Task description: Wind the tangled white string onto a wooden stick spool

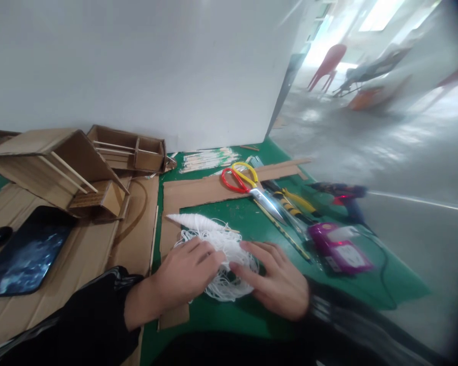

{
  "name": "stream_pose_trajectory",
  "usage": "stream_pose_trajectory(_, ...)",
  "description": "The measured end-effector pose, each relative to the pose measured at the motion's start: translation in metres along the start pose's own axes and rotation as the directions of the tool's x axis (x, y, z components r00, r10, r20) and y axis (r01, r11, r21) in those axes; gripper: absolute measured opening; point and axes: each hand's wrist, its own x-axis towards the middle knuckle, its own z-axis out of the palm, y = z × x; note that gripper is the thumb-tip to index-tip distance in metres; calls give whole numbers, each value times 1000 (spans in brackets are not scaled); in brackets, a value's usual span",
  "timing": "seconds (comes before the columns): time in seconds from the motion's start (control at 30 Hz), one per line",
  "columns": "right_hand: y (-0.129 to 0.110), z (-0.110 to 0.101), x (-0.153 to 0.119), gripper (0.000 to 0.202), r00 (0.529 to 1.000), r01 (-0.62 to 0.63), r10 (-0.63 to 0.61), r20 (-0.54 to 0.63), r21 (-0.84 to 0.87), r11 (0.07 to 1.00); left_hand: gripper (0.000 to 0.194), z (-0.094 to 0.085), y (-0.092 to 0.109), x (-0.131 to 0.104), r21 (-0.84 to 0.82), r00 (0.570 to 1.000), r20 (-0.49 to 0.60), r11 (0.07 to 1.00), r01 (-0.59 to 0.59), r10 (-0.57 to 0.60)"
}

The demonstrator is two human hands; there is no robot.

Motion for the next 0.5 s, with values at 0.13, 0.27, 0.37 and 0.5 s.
stream_pose_trajectory(0.13, -1, 6, 4, 31, 999, 11, -11, -52, -4, 1000, 15, -3, 2, 1, 51, 993, -112, 999, -15, 20)
stream_pose_trajectory(0.27, -5, 4, 8, 15, 990, -21, 26, -138, 42, 999, 18, -6, 4, 3, -5, 995, -72, 997, -76, 76)
stream_pose_trajectory(0.37, -6, 1, 10, 17, 987, -26, 39, -156, 85, 996, 17, -4, 6, 6, -66, 997, -59, 997, -43, 39)
stream_pose_trajectory(0.5, -6, 0, 9, 21, 984, -31, 54, -169, 140, 990, 9, -2, 4, 6, -89, 992, -124, 995, -51, 40)
